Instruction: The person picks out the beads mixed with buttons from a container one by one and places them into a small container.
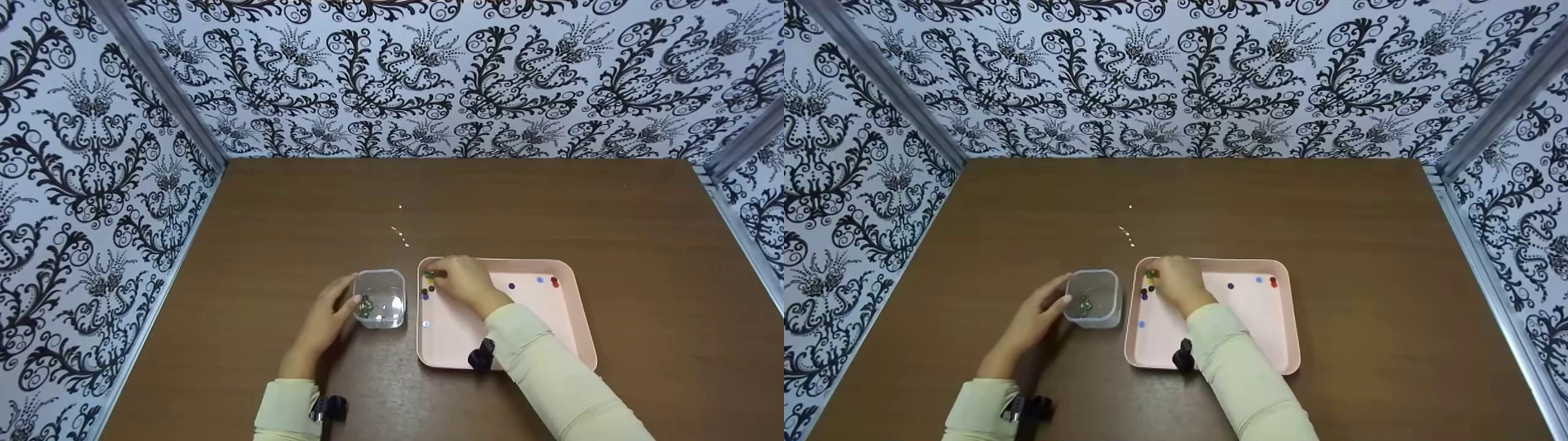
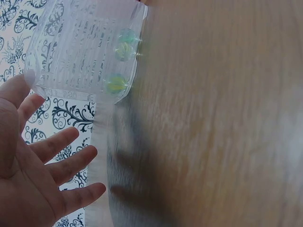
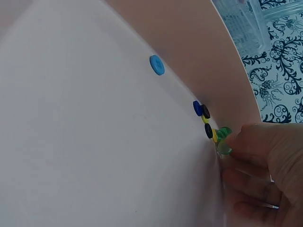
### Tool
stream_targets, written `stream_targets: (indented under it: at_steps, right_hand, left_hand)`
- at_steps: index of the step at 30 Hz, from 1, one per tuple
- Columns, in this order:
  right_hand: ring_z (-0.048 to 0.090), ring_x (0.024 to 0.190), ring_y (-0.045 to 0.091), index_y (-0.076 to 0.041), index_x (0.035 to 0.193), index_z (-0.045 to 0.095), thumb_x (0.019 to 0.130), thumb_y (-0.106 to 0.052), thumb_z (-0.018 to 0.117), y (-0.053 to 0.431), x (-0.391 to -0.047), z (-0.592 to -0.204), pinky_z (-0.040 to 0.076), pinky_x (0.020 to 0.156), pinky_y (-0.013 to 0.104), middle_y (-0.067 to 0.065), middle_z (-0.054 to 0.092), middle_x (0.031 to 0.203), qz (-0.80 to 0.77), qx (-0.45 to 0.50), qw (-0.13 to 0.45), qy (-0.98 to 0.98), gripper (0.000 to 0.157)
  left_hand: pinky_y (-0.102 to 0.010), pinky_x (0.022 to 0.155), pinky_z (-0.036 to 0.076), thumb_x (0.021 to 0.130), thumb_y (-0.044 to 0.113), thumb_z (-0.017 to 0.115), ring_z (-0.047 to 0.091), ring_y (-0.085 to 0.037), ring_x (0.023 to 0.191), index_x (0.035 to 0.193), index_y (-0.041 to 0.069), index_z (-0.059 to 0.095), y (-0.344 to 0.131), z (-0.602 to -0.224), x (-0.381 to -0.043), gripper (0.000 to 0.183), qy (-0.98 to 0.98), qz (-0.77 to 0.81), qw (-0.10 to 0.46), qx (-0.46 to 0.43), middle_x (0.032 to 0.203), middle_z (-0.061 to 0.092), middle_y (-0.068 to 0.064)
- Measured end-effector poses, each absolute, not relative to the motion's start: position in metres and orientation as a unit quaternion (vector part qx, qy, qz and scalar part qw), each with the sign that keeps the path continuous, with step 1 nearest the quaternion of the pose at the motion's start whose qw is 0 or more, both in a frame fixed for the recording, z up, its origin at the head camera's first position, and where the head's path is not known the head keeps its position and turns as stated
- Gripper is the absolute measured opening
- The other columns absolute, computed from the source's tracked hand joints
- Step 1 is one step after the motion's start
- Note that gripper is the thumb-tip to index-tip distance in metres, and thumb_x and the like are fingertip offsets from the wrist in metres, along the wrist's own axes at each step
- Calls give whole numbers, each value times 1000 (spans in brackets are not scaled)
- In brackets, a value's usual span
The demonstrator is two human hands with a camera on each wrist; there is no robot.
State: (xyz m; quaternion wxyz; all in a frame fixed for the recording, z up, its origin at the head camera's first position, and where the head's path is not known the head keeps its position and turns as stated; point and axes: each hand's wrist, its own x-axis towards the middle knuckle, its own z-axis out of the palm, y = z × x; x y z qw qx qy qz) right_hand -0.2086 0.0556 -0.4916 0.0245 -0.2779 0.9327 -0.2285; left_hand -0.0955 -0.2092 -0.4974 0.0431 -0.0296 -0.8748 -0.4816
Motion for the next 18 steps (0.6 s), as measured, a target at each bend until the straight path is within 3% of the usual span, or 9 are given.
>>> stream_targets:
  at_steps: [18]
  right_hand:
    - [69, 90, 28, -17, 94, 77, 81, -11, 72, 51, -210, -497, 53, 81, 47, 1, 74, 93, -222, -280, 3, 934, 16]
  left_hand:
    - [-54, 112, 28, 95, 20, 61, 41, -38, 133, 136, 4, 54, -209, -499, -96, 44, -875, -481, 48, -29, 139, 50, -20]
